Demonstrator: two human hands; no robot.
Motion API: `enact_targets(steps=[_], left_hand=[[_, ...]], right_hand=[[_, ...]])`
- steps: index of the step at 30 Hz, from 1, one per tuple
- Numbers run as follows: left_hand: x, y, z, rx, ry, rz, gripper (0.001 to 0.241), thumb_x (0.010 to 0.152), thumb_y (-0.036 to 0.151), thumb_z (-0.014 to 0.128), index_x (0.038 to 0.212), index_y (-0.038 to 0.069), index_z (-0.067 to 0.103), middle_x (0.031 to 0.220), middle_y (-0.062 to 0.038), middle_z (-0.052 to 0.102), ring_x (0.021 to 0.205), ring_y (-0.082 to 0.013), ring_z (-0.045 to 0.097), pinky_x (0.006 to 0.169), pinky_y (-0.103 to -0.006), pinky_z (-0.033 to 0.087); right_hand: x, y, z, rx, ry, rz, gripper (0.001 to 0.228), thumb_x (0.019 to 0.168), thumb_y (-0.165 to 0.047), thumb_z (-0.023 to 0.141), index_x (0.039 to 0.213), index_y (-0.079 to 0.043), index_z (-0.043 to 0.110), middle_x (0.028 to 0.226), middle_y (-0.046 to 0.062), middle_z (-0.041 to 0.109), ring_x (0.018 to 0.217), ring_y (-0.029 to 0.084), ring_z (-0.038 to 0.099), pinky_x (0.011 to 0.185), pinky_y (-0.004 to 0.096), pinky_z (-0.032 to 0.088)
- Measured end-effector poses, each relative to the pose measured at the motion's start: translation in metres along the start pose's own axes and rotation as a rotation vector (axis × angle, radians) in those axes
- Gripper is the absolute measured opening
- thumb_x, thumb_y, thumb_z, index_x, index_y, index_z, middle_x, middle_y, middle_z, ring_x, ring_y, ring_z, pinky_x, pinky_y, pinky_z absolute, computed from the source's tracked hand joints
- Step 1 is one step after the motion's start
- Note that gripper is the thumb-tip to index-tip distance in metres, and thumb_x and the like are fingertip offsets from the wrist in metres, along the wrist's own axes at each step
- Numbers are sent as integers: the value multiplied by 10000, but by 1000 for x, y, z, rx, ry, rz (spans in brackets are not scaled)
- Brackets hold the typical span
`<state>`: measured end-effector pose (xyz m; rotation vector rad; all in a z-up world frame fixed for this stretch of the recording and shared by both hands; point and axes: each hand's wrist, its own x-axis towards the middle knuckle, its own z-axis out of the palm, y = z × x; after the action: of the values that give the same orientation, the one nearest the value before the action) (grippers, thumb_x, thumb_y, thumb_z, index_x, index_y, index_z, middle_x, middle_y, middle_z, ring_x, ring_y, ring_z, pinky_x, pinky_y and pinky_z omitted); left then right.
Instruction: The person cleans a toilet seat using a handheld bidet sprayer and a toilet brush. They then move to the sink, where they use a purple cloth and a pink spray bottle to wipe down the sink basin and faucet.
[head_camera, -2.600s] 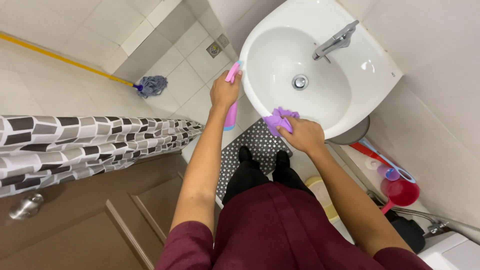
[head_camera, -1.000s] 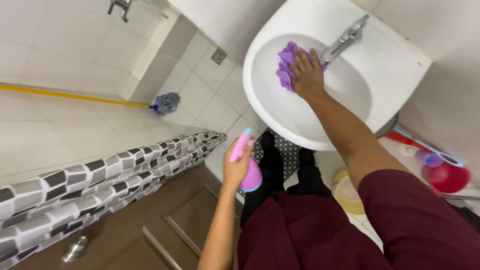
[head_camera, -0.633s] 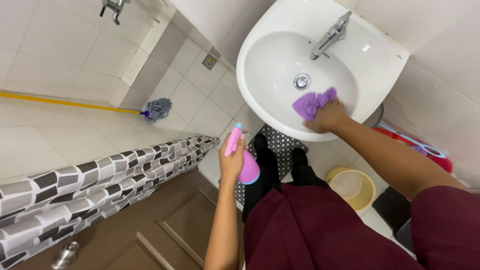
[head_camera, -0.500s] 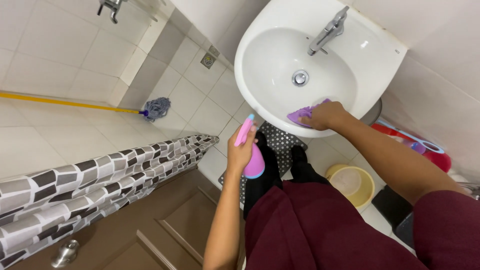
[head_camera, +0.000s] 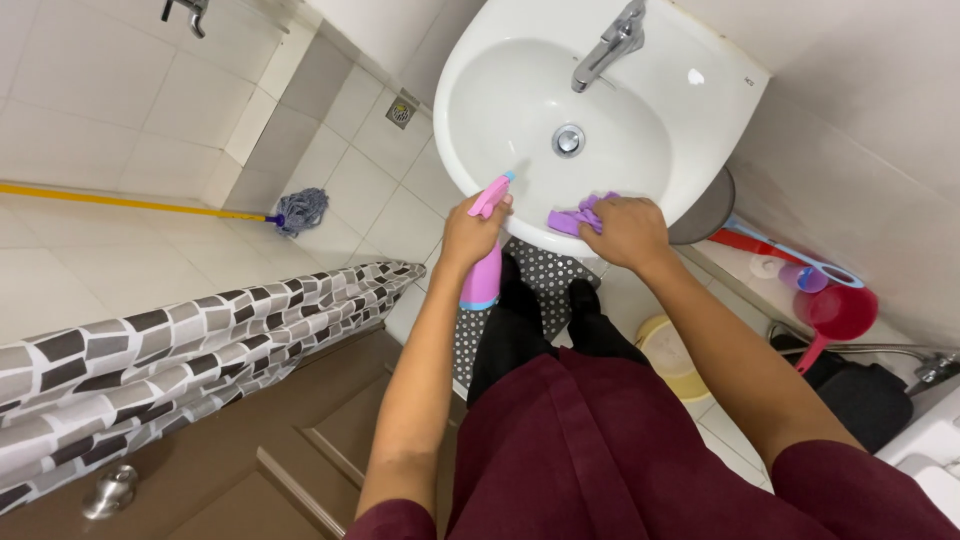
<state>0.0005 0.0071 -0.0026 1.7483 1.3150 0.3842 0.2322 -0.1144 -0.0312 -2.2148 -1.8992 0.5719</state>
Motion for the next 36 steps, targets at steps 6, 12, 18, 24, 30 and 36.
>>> enact_targets(steps=[6,12,18,24,30,36], left_hand=[[-6,4,1,192,1,-76,381,988,423,624,1079,74,744,910,-170,749,905,-363,704,814,-441,523],[-13,4,-5,-46,6,-83,363,922,364,718,1123,63,737,952,-120,760,902,-243,711,830,-361,533],[-17,-16,-1,-277,-52,-124,338,902,211,771,1176,27,699,1040,-61,742,974,-164,668,900,-312,527],[-11,-38,3,-465,-97,-71,257,889,130,724,1124,28,714,1076,-31,759,1031,-129,683,944,-289,519],[-18,-14,-1,-145,-41,-28,270,829,184,802,1042,58,694,944,-31,725,880,-129,673,811,-303,530],[-15,-8,-1,-33,53,-90,382,747,283,906,911,22,681,797,-78,696,730,-170,648,704,-326,535]], right_hand=[[1,-1,-1,27,23,-10,365,862,-405,655,1035,-109,777,896,111,754,887,299,702,875,455,508],[0,-2,-4,51,59,-23,352,859,-395,656,1007,-100,779,863,108,744,864,297,695,850,452,516],[0,-4,-6,42,78,-30,348,853,-401,673,919,-77,782,858,113,743,839,300,698,823,453,531],[1,-3,-2,28,81,-36,341,843,-391,677,912,-74,783,845,116,743,821,298,701,807,447,538],[1,-2,0,22,93,-36,352,845,-402,684,918,-74,787,861,114,748,824,298,702,813,444,534],[1,-6,-4,16,42,16,363,838,-414,687,919,-75,788,876,107,750,831,294,701,840,447,520]])
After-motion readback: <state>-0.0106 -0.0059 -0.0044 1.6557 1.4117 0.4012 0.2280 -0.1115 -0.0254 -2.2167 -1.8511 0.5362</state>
